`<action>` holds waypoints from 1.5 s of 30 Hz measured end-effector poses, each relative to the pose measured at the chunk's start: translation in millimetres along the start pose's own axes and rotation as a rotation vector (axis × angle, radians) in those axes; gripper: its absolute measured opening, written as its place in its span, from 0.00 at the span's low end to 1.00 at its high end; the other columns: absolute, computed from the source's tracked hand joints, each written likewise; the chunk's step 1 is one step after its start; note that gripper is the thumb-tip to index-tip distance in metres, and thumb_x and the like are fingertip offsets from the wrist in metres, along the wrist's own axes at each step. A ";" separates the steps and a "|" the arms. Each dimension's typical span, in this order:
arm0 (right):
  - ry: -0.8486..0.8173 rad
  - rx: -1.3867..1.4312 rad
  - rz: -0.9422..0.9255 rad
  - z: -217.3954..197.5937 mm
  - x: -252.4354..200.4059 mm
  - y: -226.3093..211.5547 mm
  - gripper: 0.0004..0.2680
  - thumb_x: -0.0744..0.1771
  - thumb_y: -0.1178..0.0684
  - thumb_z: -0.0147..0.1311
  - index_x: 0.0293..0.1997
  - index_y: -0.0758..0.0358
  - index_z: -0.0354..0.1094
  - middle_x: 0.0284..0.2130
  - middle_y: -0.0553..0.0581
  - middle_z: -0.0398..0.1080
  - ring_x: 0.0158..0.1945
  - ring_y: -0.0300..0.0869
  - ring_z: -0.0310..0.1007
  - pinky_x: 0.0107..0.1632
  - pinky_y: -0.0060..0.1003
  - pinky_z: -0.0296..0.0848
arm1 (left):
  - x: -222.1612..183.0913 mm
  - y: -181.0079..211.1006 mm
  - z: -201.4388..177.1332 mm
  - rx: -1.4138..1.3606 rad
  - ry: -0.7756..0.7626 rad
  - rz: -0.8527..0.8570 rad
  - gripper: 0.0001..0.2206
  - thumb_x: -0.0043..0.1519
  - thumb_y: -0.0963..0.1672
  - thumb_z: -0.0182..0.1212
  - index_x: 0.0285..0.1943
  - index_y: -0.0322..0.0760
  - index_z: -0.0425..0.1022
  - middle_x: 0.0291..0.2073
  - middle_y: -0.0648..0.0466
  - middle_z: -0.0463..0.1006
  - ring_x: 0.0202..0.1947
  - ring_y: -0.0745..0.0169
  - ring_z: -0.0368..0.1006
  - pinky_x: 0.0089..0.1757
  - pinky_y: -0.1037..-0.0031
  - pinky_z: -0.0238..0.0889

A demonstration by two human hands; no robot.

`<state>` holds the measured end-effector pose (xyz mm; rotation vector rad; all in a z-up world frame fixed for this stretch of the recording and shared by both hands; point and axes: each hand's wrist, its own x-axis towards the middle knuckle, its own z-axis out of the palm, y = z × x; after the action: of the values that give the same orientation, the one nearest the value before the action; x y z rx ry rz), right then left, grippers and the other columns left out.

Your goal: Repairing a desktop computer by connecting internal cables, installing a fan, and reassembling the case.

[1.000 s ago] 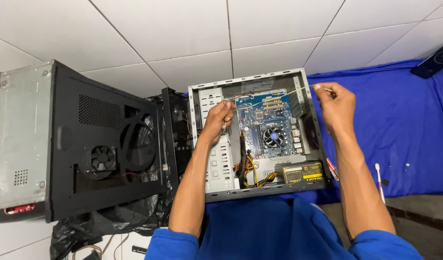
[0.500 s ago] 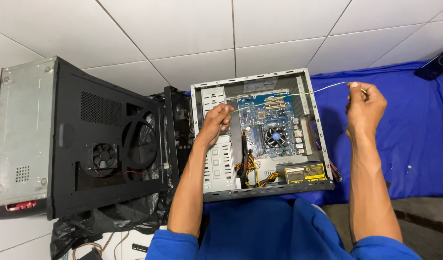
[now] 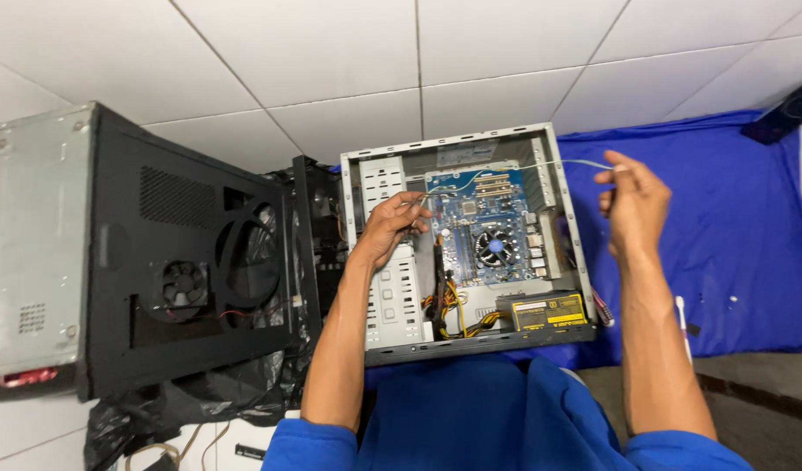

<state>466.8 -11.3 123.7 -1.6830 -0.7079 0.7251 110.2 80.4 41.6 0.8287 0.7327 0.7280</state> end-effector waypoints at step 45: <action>0.107 -0.770 0.076 -201.8 54.7 289.4 0.18 0.66 0.49 0.62 0.61 0.23 0.71 0.52 0.44 0.74 0.56 0.52 0.72 0.58 0.43 0.69 | 21.6 -33.3 2.4 0.220 0.242 0.076 0.15 0.67 0.47 0.56 0.57 0.37 0.81 0.32 0.58 0.69 0.30 0.71 0.74 0.40 0.82 0.68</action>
<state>681.8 -150.8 -124.8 -2.4354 -0.9170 0.4210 132.8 80.8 8.9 0.9818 1.0159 0.8348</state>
